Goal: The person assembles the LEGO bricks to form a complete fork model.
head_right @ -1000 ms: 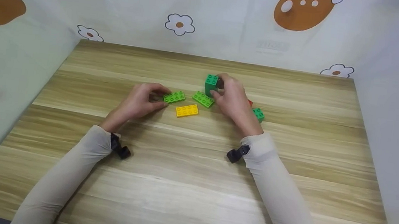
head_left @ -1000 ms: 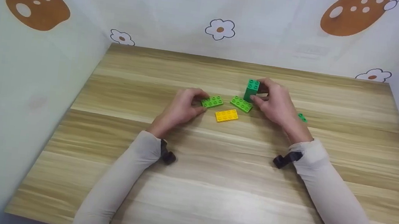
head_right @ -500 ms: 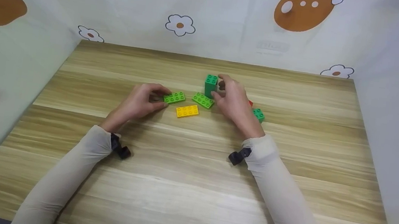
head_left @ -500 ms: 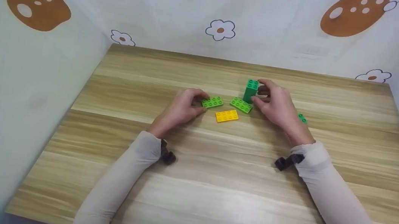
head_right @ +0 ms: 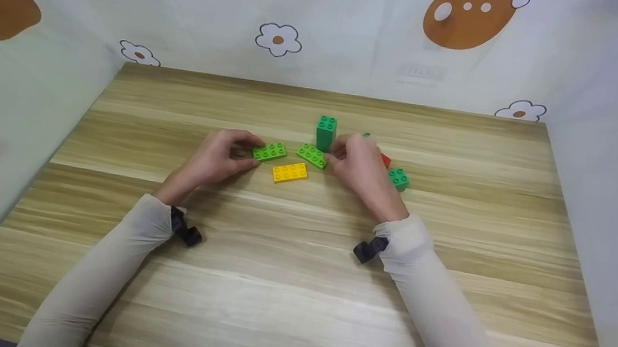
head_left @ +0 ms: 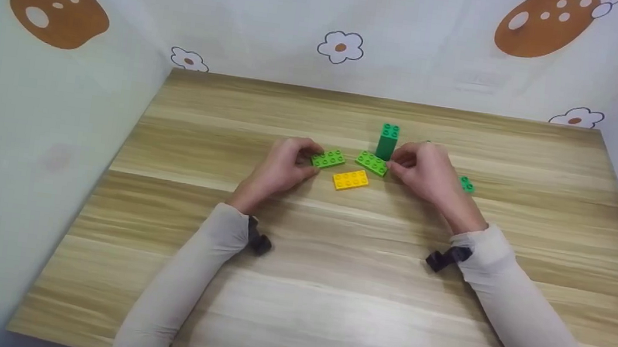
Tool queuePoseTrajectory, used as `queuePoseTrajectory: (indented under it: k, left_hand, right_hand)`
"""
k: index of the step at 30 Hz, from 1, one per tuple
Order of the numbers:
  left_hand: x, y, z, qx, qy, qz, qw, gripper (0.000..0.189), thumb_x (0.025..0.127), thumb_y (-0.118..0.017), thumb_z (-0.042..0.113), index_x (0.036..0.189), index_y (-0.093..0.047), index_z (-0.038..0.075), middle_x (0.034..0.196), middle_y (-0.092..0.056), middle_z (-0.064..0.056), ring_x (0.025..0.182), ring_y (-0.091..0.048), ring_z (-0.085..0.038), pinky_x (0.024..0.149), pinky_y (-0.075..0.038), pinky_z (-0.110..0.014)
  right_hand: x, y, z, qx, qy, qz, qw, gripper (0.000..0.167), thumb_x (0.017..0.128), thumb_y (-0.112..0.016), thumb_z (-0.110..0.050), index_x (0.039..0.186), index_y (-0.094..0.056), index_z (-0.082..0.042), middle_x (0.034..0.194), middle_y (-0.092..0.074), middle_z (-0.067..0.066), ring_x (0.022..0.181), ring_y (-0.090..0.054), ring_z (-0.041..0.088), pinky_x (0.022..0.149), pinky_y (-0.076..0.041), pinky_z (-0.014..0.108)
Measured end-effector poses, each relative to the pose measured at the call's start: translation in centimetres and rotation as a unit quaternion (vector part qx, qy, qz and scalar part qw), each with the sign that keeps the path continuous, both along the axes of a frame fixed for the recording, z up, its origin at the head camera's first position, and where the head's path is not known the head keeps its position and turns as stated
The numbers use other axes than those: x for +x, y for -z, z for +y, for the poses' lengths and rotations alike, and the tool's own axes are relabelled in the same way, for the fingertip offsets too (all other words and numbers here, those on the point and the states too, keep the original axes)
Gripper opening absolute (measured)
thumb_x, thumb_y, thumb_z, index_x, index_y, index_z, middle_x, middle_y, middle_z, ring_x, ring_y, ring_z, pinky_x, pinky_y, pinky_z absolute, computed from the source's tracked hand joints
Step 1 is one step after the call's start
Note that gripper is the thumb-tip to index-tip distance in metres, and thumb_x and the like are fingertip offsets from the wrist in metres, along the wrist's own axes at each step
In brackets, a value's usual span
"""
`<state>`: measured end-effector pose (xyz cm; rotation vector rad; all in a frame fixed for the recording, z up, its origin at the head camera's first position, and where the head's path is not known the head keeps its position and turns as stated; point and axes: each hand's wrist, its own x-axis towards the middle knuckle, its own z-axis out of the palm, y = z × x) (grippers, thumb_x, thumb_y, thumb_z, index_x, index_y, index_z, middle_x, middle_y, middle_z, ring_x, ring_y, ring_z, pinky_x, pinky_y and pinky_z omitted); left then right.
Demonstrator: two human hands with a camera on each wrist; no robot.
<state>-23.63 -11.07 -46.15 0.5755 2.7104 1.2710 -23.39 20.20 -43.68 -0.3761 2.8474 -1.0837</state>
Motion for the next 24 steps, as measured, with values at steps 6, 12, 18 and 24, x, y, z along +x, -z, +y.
queuePoseTrajectory:
  k: [6,12,18,24]
  left_hand:
    - [0.0,0.0,0.0,-0.001,0.0,-0.003,1.0,0.036,0.094,-0.08,0.0,0.129,-0.074,0.0,0.129,-0.077,-0.015,0.121,-0.073,-0.026,0.11,-0.059,-0.04]
    - [0.0,-0.1,0.0,-0.003,0.0,-0.003,1.0,0.036,0.093,-0.08,0.001,0.129,-0.074,0.0,0.128,-0.077,-0.015,0.12,-0.073,-0.027,0.11,-0.059,-0.041]
    - [0.0,-0.1,-0.1,-0.002,-0.003,-0.006,1.0,0.038,0.093,-0.081,0.001,0.13,-0.074,0.0,0.128,-0.077,-0.015,0.12,-0.073,-0.027,0.11,-0.059,-0.041]
    - [0.0,0.0,-0.1,-0.004,-0.012,-0.014,0.9998,0.038,0.092,-0.082,0.002,0.13,-0.074,0.001,0.127,-0.077,-0.015,0.117,-0.073,-0.027,0.107,-0.061,-0.041]
  right_hand:
    - [0.1,0.7,-0.2,0.011,-0.014,-0.01,0.9998,0.027,0.098,-0.081,-0.016,0.12,-0.081,-0.001,0.111,-0.082,0.016,0.097,-0.076,0.027,0.089,-0.066,0.045]
    - [0.1,1.2,-0.5,0.011,-0.016,-0.002,0.9998,0.035,0.095,-0.085,-0.019,0.122,-0.08,0.001,0.111,-0.081,0.016,0.094,-0.074,0.025,0.087,-0.066,0.044]
    - [0.0,1.4,-0.8,0.015,-0.011,-0.006,0.9998,0.04,0.092,-0.089,-0.021,0.123,-0.079,0.001,0.111,-0.08,0.015,0.093,-0.073,0.024,0.088,-0.066,0.044]
    - [-0.1,1.5,-0.7,0.021,-0.017,-0.007,0.9996,0.039,0.092,-0.089,-0.019,0.124,-0.079,0.0,0.113,-0.08,0.015,0.096,-0.073,0.025,0.09,-0.066,0.045]
